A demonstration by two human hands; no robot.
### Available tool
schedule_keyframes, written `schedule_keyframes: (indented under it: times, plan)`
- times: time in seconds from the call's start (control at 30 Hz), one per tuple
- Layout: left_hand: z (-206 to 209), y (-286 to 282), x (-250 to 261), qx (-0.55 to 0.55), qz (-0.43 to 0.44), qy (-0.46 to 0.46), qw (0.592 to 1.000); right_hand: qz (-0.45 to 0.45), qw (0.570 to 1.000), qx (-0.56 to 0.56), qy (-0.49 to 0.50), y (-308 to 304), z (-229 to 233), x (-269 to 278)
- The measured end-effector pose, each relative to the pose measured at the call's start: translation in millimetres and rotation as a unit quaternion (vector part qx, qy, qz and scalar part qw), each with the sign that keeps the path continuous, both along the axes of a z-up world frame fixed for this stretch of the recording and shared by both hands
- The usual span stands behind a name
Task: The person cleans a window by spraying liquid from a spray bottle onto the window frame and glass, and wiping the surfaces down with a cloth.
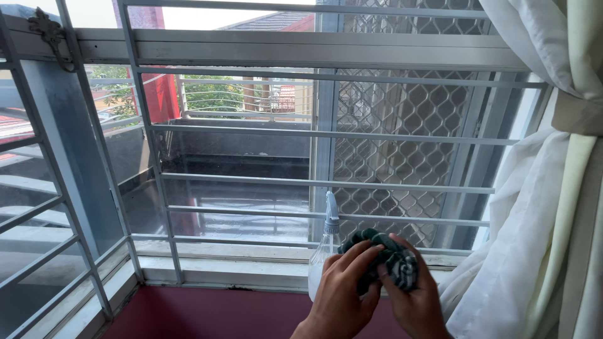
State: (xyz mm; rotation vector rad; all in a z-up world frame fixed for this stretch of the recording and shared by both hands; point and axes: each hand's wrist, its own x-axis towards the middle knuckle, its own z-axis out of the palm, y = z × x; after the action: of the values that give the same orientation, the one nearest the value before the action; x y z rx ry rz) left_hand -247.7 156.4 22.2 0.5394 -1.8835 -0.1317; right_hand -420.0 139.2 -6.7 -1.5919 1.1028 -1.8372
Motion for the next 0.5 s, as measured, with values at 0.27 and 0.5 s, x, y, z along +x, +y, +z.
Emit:
schedule_keyframes:
  times: [0.27,0.5]
  plan:
    - [17.5,-74.0,90.5,-0.105,0.227,0.053,0.967,-0.131,0.931,-0.185,0.285,-18.4,36.1,-33.5]
    - [9.3,-128.7,116.6,-0.125,0.339,0.01,0.933,-0.201,0.847,-0.269,0.412,-65.2,28.0,-13.7]
